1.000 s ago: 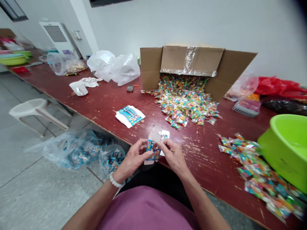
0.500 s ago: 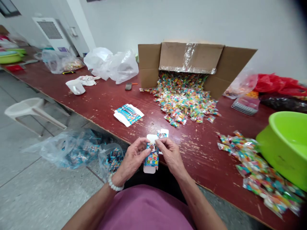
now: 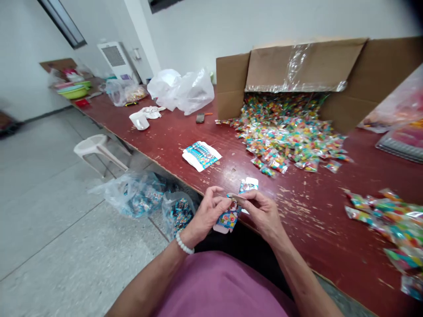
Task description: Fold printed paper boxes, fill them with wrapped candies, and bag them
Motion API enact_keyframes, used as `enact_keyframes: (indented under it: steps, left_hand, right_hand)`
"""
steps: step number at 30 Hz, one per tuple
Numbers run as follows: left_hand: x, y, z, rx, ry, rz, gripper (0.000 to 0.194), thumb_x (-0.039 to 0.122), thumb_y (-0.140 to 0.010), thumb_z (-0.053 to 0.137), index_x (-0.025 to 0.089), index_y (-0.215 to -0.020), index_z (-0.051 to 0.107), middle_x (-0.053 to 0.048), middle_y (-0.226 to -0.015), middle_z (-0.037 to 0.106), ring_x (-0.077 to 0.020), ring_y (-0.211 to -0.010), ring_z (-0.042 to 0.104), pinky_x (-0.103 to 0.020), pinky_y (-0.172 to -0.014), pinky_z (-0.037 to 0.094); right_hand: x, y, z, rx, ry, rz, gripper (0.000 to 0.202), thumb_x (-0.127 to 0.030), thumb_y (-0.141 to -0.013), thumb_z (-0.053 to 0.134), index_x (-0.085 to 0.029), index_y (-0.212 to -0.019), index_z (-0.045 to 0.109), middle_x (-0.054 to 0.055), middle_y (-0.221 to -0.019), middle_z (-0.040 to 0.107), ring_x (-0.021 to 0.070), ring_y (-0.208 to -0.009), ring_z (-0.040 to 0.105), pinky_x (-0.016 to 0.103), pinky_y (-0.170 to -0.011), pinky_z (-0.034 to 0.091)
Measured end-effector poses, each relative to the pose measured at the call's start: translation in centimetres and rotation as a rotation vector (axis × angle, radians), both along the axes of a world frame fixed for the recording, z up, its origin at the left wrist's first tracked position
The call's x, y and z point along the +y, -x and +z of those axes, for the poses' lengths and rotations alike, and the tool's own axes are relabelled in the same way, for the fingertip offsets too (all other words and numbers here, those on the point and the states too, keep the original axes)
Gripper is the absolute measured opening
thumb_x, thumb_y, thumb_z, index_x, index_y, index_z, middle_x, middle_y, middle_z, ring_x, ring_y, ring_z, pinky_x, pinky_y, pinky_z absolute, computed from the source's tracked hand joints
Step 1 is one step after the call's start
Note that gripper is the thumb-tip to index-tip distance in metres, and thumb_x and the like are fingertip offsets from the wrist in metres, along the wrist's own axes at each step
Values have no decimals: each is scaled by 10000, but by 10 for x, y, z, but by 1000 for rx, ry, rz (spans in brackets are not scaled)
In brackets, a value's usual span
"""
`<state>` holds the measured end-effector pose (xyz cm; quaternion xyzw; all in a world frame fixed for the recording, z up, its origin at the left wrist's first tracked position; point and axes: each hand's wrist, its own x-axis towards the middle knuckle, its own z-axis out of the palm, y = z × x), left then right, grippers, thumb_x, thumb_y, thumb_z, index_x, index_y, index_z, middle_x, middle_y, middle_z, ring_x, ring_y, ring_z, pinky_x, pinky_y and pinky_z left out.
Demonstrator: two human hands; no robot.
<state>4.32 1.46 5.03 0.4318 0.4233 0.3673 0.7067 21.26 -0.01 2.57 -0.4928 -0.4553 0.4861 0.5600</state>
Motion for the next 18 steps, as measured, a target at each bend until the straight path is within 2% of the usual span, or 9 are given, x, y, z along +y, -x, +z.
enact_keyframes:
  steps: [3,5,7,11,14,18]
  left_hand:
    - [-2,-2,-3,-69,235,-158,591,692,-845,582,181,-1141,544,-39,-801,686,-167,-548,657,-273,-500,521]
    - [-1,-3,-5,-39,300,-137,667,759,-845,500,146,-1092,596,-42,-713,668,-153,-446,608,-256,-424,484]
    - [0,-3,-5,-2,298,-102,710,783,-844,463,134,-1081,628,-35,-676,655,-133,-418,583,-227,-397,453]
    - [2,-4,-5,97,215,-116,793,848,-805,422,139,-1066,666,-30,-644,651,-127,-420,574,-214,-392,444]
    - [1,-4,-5,193,146,-134,826,862,-814,361,113,-928,690,-62,-642,663,-128,-415,574,-214,-387,437]
    - [1,-3,-8,210,85,-155,838,851,-831,339,103,-927,704,-76,-638,672,-137,-405,575,-223,-382,430]
  right_hand:
    - [-2,2,3,-179,-96,34,206,-428,-867,687,-227,-859,731,39,-832,695,181,-723,627,293,-627,490]
    - [-2,2,7,-253,-106,89,255,-444,-908,630,-219,-834,723,42,-828,703,181,-736,638,299,-663,496]
    - [-1,3,12,-187,-36,126,293,-473,-898,630,-206,-792,691,27,-753,697,166,-654,634,297,-637,495]
    - [5,2,19,34,160,222,291,-454,-759,761,-183,-840,688,17,-736,725,147,-554,629,277,-550,487]
    - [8,2,22,-4,198,174,272,-413,-733,756,-158,-816,711,14,-671,713,131,-533,607,257,-527,469]
    - [7,4,20,-20,178,106,239,-381,-719,750,-149,-765,716,13,-632,703,120,-524,591,238,-510,445]
